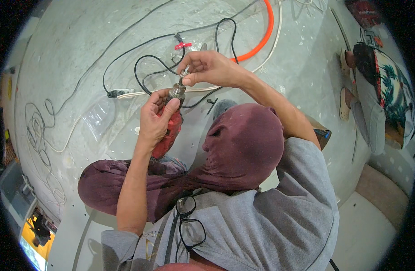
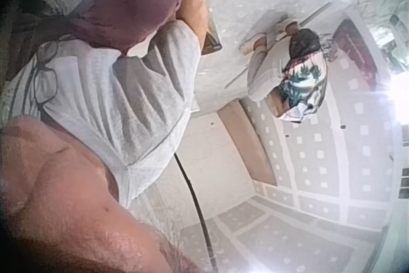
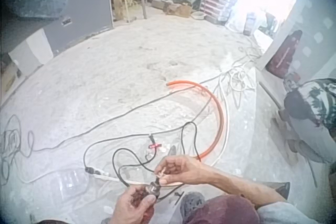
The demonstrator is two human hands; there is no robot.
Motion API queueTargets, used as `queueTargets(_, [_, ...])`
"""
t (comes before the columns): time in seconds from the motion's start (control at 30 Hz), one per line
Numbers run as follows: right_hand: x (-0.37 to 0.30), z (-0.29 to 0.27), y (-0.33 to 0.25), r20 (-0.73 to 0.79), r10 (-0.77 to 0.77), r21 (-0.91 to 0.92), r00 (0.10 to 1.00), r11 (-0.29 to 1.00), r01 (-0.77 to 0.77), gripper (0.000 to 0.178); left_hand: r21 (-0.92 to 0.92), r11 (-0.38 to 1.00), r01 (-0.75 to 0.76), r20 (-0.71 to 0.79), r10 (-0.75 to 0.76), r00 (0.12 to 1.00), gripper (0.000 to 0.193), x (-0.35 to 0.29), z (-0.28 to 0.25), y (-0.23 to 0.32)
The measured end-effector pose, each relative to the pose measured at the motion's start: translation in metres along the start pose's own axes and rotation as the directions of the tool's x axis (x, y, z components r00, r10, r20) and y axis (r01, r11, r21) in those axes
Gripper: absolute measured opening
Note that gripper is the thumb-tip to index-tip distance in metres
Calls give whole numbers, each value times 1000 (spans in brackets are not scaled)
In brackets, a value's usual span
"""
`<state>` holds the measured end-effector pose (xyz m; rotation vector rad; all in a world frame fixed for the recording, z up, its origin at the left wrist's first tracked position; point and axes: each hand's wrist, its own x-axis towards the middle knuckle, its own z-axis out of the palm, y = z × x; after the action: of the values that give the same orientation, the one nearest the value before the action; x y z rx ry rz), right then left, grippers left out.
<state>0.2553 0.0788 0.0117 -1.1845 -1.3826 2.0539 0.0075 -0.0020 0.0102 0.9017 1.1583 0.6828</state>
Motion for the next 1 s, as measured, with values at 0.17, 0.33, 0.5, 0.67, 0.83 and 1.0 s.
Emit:
queueTargets(0.17, [-1, -2, 5, -10, -26, 8, 1000, 1000, 26, 34, -48, 999, -21, 19, 22, 1000, 35, 4, 3, -1])
queueTargets(0.33, [-3, 9, 16, -100, -38, 115, 994, 992, 49, 39, -72, 996, -55, -2, 55, 998, 37, 1, 4, -5])
queueTargets(0.5, [-23, 2, 118, -75, -70, -498, 995, 867, 23, 28, -115, 992, -48, -4, 48, 999, 37, 0, 0, -7])
queueTargets(0.67, [-60, 32, 195, 168, -128, -906, 978, 370, 204, 22, -134, 991, -6, 6, 6, 1000, 37, 0, -2, -13])
queueTargets(0.83, [-52, 44, 206, 136, -124, -963, 983, 216, 160, 18, -162, 987, -6, 6, 7, 1000, 36, -2, -1, -17])
queueTargets(1.0, [-47, 46, 213, 70, -148, -974, 987, 202, 99, 16, -97, 995, 15, -39, -19, 999, 39, -1, -6, -8])
